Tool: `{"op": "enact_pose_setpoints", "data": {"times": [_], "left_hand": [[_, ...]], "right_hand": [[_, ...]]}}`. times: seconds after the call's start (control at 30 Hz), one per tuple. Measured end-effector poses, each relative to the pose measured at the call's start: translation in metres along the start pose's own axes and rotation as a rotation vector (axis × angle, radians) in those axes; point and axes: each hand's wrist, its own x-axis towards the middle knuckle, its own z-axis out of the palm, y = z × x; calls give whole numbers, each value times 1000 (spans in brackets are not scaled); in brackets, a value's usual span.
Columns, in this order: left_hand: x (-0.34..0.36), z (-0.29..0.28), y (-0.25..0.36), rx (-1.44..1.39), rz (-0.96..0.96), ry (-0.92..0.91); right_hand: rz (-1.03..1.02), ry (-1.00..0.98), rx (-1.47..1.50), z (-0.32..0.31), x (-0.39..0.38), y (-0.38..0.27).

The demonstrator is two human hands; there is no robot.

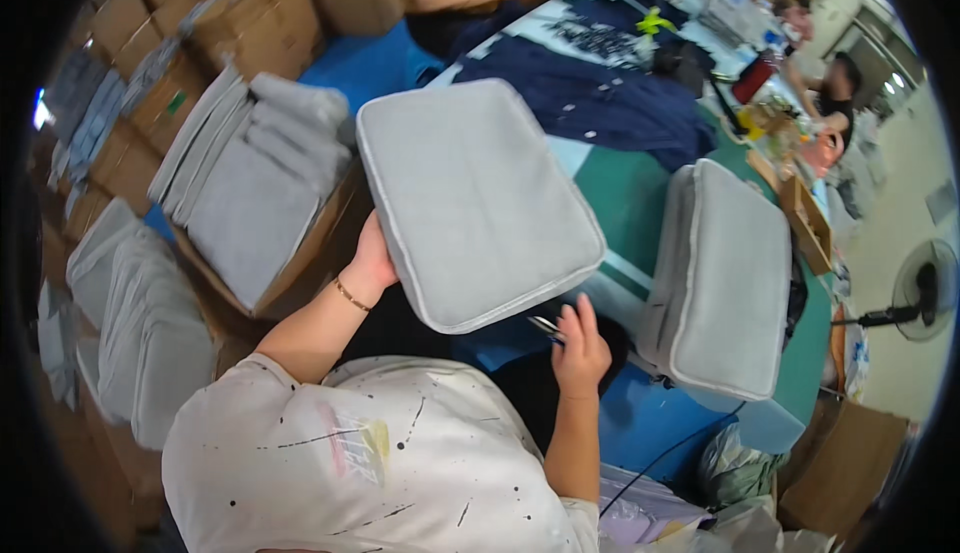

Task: Trimming loose threads and inspecting padded leather cases at a workbench.

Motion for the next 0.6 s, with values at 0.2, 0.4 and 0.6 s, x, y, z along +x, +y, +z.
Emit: {"op": "enact_pose_setpoints", "data": {"times": [0.2,0.4,0.6], "left_hand": [[-12,-9,-3,-6,42,57],[-20,-24,-6,62,45,-60],[-69,-67,-35,301,-134,-19]], "right_hand": [[609,90,408,20,-53,13],[1044,179,1131,35,4,-13],[1022,241,1271,54,26,-20]]}}
